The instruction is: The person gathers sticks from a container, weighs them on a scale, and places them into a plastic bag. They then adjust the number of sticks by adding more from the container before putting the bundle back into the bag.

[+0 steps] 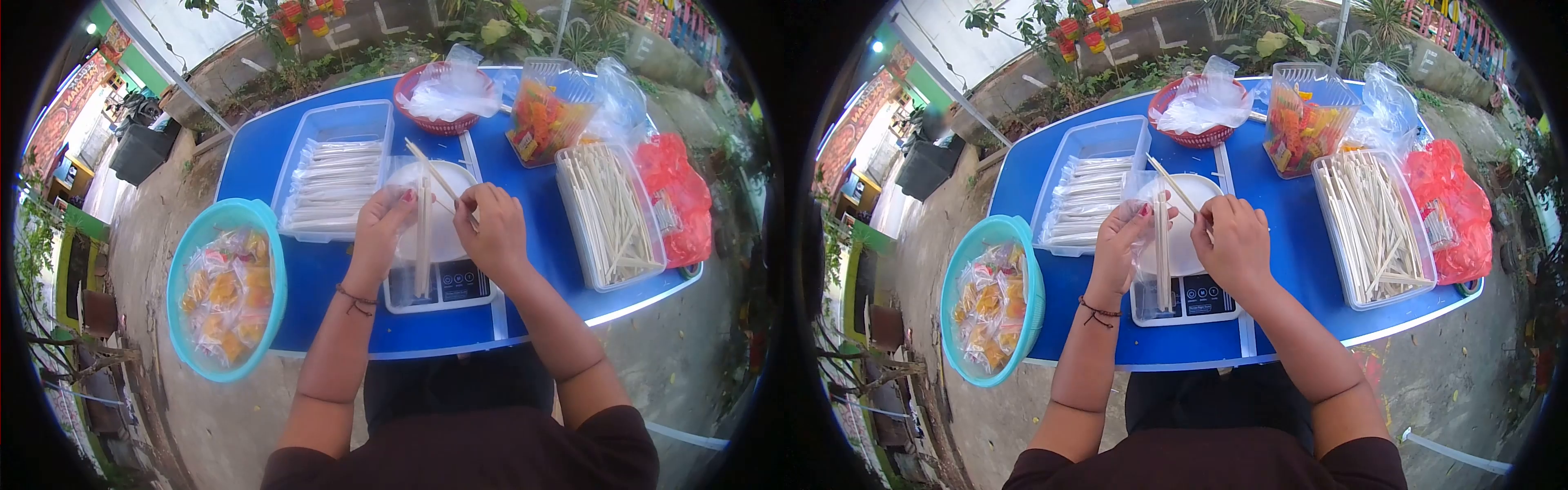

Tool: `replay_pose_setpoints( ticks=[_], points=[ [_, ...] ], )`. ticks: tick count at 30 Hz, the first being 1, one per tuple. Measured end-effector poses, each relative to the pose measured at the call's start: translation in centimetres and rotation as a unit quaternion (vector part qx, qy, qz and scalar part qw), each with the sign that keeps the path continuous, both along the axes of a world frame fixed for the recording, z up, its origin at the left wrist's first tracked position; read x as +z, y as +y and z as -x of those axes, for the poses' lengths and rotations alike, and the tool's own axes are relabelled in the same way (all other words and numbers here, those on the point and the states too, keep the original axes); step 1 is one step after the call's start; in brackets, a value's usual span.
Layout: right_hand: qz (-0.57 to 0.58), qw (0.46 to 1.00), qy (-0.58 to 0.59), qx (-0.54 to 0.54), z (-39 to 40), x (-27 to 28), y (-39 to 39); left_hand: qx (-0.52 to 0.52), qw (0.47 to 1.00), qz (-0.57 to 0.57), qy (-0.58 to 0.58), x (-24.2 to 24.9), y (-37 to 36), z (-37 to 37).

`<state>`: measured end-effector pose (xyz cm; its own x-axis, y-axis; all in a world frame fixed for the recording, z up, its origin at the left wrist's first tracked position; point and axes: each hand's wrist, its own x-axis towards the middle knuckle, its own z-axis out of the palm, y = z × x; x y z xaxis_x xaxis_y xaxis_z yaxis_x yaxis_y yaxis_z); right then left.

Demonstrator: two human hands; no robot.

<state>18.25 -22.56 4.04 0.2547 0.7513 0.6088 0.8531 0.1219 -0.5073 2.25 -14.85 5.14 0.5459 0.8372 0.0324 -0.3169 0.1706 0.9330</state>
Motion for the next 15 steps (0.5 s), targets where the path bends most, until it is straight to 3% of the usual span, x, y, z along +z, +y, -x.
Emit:
replay_pose_setpoints(
  ticks=[4,10,15],
  points=[
    [-0.025,0.997,0.057,0.041,0.2,0.4,-0.2,-0.018,0.999,-0.007,0.025,-0.8,0.3,0.3],
    [0.034,0.981,0.125,0.143,0.5,0.6,-0.5,0.004,0.997,-0.034,0.067,-0.7,0.0,0.1],
    [0.036,0.988,0.019,0.151,0.1,1.1,-0.7,0.007,0.999,-0.018,0.048,-0.8,0.2,0.0]
  ],
)
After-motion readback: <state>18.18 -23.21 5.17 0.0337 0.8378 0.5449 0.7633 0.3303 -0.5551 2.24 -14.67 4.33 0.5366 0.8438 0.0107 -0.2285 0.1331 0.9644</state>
